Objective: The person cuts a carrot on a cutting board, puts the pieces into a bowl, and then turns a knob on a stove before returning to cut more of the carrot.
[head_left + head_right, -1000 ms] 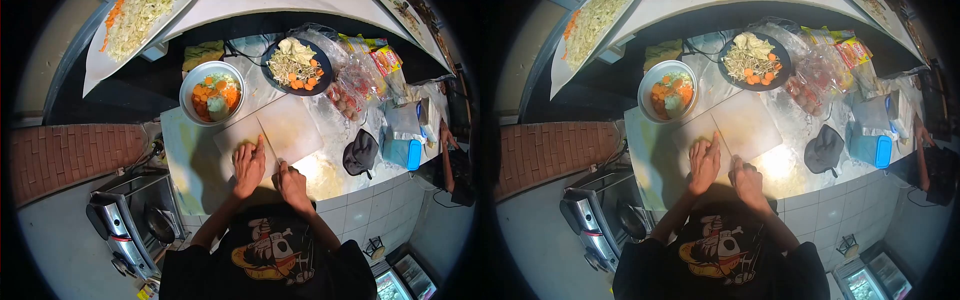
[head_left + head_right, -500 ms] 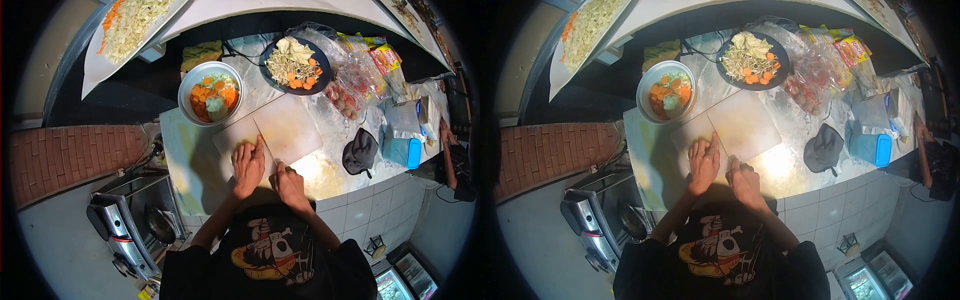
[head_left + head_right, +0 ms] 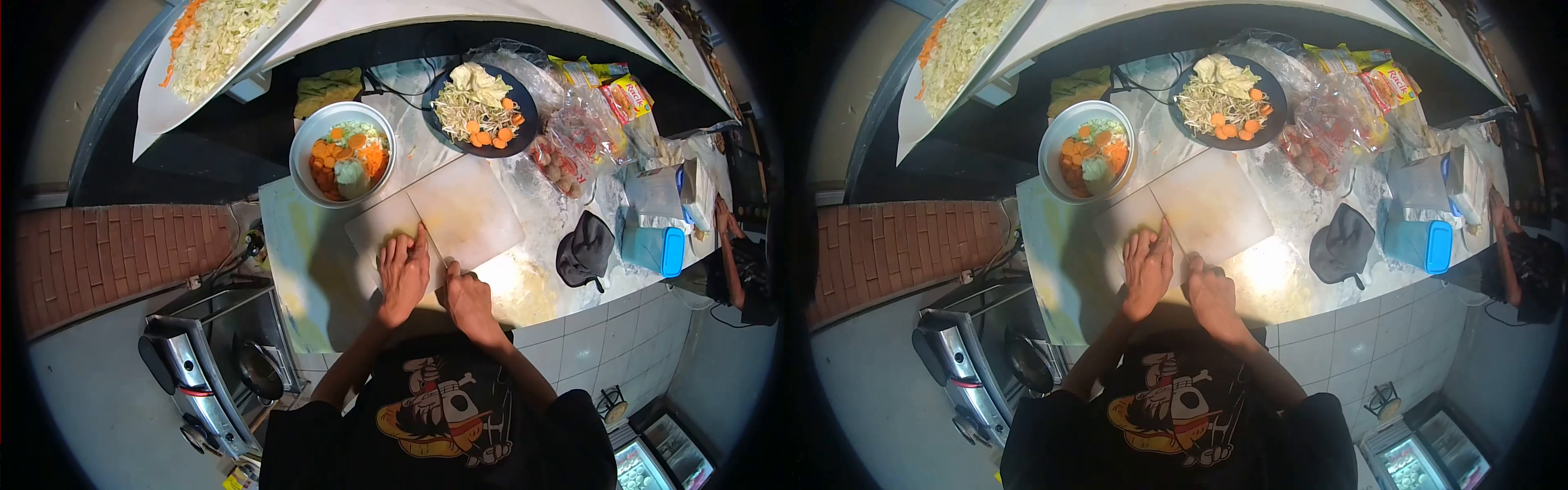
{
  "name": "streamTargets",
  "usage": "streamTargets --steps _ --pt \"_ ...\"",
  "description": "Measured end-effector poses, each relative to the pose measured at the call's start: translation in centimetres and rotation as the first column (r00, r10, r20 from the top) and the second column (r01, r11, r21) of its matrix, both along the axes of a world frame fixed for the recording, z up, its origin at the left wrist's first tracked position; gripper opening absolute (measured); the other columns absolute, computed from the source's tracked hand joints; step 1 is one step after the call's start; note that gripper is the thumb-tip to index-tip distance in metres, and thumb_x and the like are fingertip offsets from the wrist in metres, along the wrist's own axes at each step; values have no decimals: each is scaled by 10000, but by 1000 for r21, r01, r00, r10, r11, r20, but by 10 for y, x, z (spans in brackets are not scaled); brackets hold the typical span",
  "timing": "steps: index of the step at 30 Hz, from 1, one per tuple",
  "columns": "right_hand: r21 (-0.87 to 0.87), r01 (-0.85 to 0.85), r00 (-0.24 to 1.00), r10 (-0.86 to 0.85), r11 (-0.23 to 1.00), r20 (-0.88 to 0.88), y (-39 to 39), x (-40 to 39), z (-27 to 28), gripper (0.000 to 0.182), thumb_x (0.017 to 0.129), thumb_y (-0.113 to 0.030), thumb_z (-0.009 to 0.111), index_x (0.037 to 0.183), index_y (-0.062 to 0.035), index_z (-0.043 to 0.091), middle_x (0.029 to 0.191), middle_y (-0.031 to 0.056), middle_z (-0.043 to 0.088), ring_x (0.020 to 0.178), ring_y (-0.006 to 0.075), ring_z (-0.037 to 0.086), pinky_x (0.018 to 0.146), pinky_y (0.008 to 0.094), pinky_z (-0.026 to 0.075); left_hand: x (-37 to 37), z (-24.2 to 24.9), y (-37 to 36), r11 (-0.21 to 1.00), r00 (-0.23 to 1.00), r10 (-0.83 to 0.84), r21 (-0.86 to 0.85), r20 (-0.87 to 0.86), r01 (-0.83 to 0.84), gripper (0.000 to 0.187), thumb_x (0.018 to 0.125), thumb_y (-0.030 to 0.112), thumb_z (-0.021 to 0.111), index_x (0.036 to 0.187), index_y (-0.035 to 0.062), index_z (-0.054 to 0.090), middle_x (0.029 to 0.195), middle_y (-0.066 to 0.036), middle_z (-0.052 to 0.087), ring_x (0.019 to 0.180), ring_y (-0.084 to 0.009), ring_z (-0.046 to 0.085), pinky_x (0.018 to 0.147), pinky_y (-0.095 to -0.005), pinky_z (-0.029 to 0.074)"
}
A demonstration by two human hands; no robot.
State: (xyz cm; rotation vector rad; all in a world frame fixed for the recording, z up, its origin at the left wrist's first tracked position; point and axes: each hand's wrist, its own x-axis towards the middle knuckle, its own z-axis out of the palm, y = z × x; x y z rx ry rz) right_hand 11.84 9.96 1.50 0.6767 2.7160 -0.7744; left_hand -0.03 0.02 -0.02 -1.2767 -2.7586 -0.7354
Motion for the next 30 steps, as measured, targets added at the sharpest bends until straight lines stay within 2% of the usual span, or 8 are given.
streamTargets --steps 2,8,12,14,17,20,30 --pt "39 14 997 -11 999 -74 -1 -2 4 328 818 -122 614 1091 20 501 716 204 667 738 372 687 577 458 548 0 1 0 1000 1000 -8 21 4 8 562 855 96 651 1400 39 527 887 -87 528 853 -269 530 768 -403 417" --pt "-44 23 997 -26 999 -74 3 4 7 326 830 -128 608 1093 28 496 741 221 660 747 406 672 608 483 542 0 -2 -1 999 1000 2 55 -7 -2 576 852 88 649 1414 68 525 885 -83 527 849 -263 529 762 -402 415" --pt "-41 45 992 -49 998 -112 4 9 7 314 842 -135 604 1085 34 502 777 235 654 761 418 668 626 490 539 1 1 -1 999 1000 -3 55 7 2 597 851 85 646 1431 75 508 886 -82 524 849 -262 526 763 -402 415" --pt "-92 74 993 -82 993 -85 5 6 15 296 855 -143 600 1069 42 511 804 245 649 769 424 665 639 492 538 1 5 0 998 999 -5 59 41 2 478 854 69 630 1324 -7 591 887 -121 522 858 -294 520 784 -414 429" --pt "-86 74 986 -86 993 -144 3 9 11 284 868 -149 594 1061 43 517 791 243 649 765 428 663 636 496 536 1 0 1 997 1000 0 79 12 -1 467 856 69 629 1314 -11 597 879 -116 521 847 -291 520 774 -411 426" --pt "-89 61 992 -70 994 -105 0 9 11 277 872 -148 592 1063 39 521 783 241 649 762 429 663 634 500 534 0 1 0 998 1000 -3 69 13 2 453 857 71 628 1301 -18 603 871 -113 518 839 -286 519 765 -408 424" --pt "-74 38 989 -48 997 -140 0 7 16 275 871 -133 575 1065 47 503 749 243 651 729 424 668 606 484 539 -1 4 -1 997 999 -11 74 44 8 431 867 80 621 1285 -22 608 883 -112 519 851 -289 518 775 -406 422"
